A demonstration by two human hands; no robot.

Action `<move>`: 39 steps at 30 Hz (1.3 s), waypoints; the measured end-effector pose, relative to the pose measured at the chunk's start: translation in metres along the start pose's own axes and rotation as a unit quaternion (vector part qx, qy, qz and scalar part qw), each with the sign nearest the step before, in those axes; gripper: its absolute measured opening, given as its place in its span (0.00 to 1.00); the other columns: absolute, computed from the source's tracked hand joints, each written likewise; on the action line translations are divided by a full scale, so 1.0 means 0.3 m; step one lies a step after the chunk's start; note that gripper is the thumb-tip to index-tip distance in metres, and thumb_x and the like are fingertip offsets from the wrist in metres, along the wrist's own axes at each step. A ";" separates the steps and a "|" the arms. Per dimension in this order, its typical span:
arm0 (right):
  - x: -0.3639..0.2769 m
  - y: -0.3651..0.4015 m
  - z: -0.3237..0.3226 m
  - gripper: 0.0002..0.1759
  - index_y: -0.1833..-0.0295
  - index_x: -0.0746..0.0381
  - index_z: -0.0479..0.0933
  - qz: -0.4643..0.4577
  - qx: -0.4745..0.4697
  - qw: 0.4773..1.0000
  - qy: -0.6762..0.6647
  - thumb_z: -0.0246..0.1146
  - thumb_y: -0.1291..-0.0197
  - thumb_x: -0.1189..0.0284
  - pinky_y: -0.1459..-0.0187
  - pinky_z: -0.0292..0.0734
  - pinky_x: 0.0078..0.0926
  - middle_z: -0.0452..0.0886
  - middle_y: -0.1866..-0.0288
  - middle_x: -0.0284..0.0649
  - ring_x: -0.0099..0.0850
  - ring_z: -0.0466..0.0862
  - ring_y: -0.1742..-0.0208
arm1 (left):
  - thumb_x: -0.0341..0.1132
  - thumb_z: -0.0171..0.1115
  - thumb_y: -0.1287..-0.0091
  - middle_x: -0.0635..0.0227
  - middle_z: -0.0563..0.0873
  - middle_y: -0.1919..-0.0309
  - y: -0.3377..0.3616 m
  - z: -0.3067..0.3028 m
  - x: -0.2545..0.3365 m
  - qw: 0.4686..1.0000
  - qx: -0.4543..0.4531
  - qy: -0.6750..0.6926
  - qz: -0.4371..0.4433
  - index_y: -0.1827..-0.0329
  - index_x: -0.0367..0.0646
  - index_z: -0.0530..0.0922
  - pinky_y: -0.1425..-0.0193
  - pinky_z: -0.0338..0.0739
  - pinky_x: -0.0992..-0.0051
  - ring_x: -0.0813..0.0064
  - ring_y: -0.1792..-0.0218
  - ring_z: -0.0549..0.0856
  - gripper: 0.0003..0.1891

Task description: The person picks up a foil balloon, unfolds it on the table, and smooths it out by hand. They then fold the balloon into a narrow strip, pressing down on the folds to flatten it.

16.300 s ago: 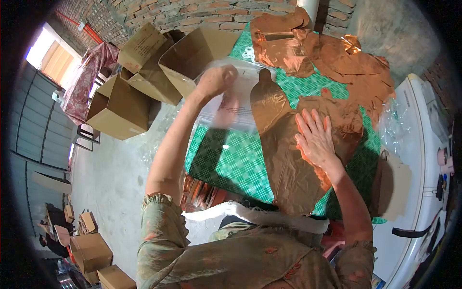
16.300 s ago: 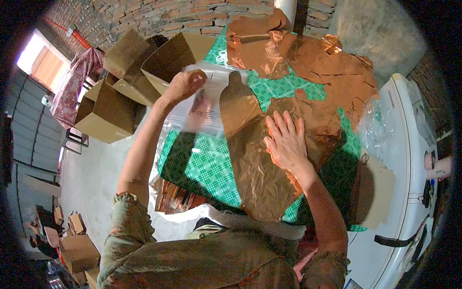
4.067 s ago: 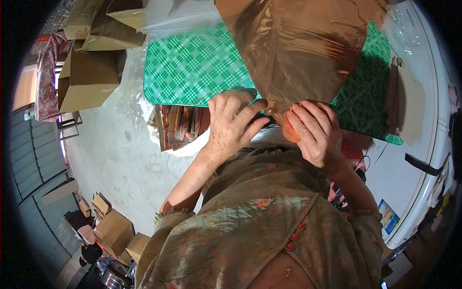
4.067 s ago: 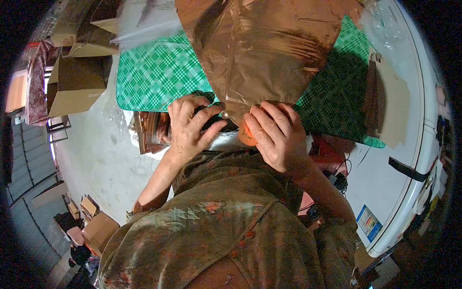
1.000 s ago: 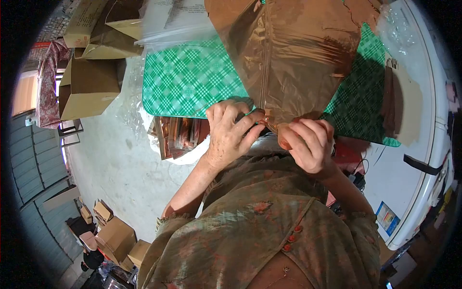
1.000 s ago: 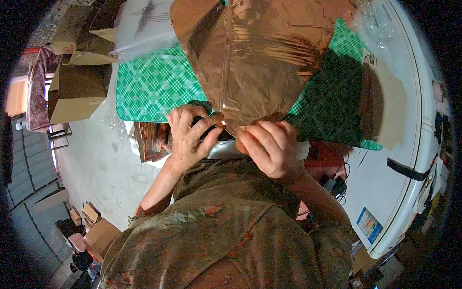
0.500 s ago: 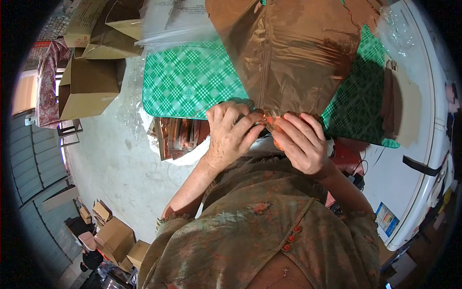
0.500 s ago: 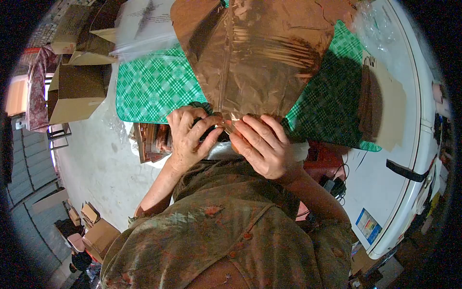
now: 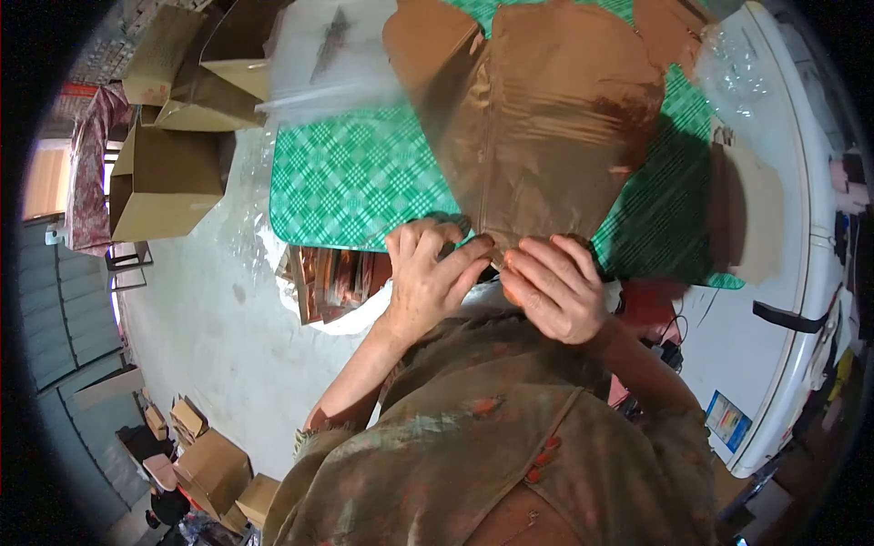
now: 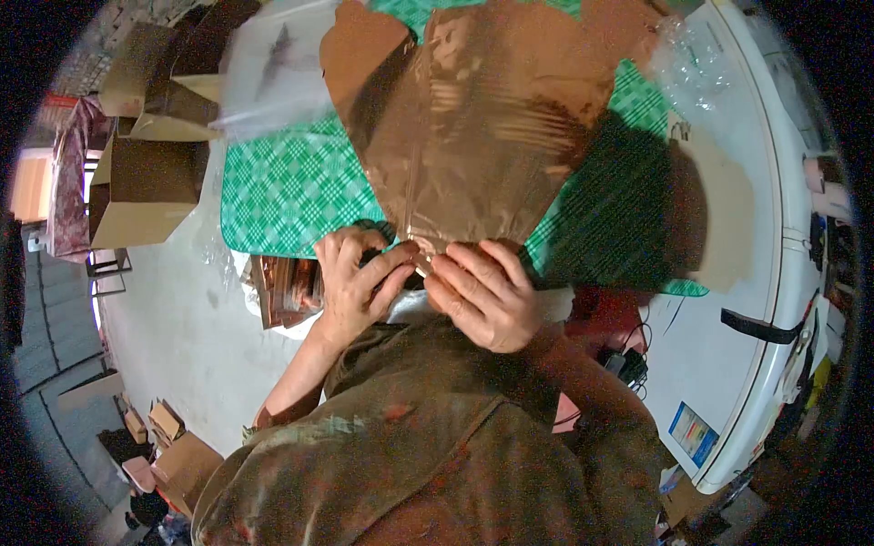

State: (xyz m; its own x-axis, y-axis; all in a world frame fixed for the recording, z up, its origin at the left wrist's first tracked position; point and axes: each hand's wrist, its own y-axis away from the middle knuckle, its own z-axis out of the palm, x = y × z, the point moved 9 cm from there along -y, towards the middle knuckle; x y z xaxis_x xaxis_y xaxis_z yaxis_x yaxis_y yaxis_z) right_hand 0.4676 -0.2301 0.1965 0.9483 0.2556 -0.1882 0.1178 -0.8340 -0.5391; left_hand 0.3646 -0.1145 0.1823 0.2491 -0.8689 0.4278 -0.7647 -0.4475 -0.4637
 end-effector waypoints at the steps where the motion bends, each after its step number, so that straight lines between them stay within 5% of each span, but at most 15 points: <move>1: 0.006 0.005 -0.002 0.23 0.42 0.58 0.85 0.002 -0.032 0.999 -0.032 0.73 0.41 0.59 0.29 0.73 0.52 0.85 0.36 0.40 0.40 0.81 0.31 | 0.40 0.76 0.38 0.71 0.80 0.53 0.001 0.000 0.000 1.000 0.000 0.003 -0.002 0.47 0.56 0.90 0.44 0.64 0.61 0.62 0.48 0.76 0.15; 3: 0.020 0.001 -0.019 0.37 0.36 0.61 0.83 -0.010 -0.084 0.992 -0.090 0.73 0.47 0.49 0.26 0.67 0.55 0.81 0.31 0.45 0.44 0.77 0.27 | 0.39 0.77 0.38 0.70 0.79 0.54 -0.004 -0.005 0.005 1.000 0.005 0.005 0.001 0.48 0.56 0.90 0.44 0.64 0.61 0.62 0.48 0.76 0.15; 13: 0.406 -0.223 -0.039 0.41 0.22 0.58 0.70 0.076 -0.090 0.983 0.139 0.70 0.38 0.56 0.24 0.60 0.53 0.69 0.21 0.49 0.48 0.66 0.19 | 0.38 0.77 0.39 0.71 0.79 0.54 -0.011 -0.016 0.016 1.000 0.008 0.003 0.011 0.48 0.57 0.90 0.44 0.65 0.60 0.62 0.49 0.76 0.16; 23: 0.583 -0.319 0.112 0.43 0.16 0.52 0.61 0.137 -0.177 0.955 0.193 0.54 0.26 0.38 0.20 0.45 0.73 0.59 0.15 0.47 0.53 0.53 0.14 | 0.38 0.79 0.42 0.70 0.79 0.54 -0.009 -0.023 0.020 0.999 0.027 0.013 0.024 0.50 0.55 0.90 0.44 0.65 0.60 0.63 0.49 0.77 0.16; 30: 0.606 -0.267 0.164 0.43 0.14 0.50 0.59 0.172 -0.180 0.958 0.140 0.50 0.25 0.38 0.19 0.36 0.74 0.54 0.12 0.45 0.54 0.46 0.12 | 0.39 0.78 0.40 0.70 0.80 0.50 -0.021 -0.030 0.024 1.000 0.001 0.020 0.009 0.51 0.53 0.89 0.44 0.66 0.60 0.63 0.48 0.76 0.14; 36: 0.605 -0.270 0.163 0.42 0.14 0.50 0.58 0.183 -0.195 0.954 0.134 0.50 0.24 0.39 0.19 0.34 0.74 0.51 0.11 0.45 0.54 0.44 0.11 | 0.39 0.77 0.38 0.63 0.81 0.51 -0.126 -0.100 -0.042 0.998 0.019 0.043 -0.047 0.44 0.46 0.85 0.46 0.68 0.62 0.61 0.51 0.77 0.20; 39: 0.605 -0.267 0.166 0.42 0.14 0.49 0.58 0.185 -0.198 0.954 0.129 0.50 0.24 0.39 0.19 0.34 0.74 0.50 0.11 0.46 0.55 0.44 0.11 | 0.35 0.75 0.33 0.54 0.84 0.42 -0.222 -0.124 -0.175 0.985 0.073 0.107 -0.117 0.34 0.36 0.78 0.38 0.78 0.61 0.53 0.43 0.83 0.27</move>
State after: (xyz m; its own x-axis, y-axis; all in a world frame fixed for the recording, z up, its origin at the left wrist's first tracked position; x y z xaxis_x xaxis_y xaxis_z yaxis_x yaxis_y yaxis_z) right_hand 0.6156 -0.0925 0.1647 0.9815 -0.1789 -0.0690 -0.1858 -0.9761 -0.1130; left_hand 0.3804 -0.0312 0.2194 0.2654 -0.6815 0.6820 -0.6047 -0.6686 -0.4328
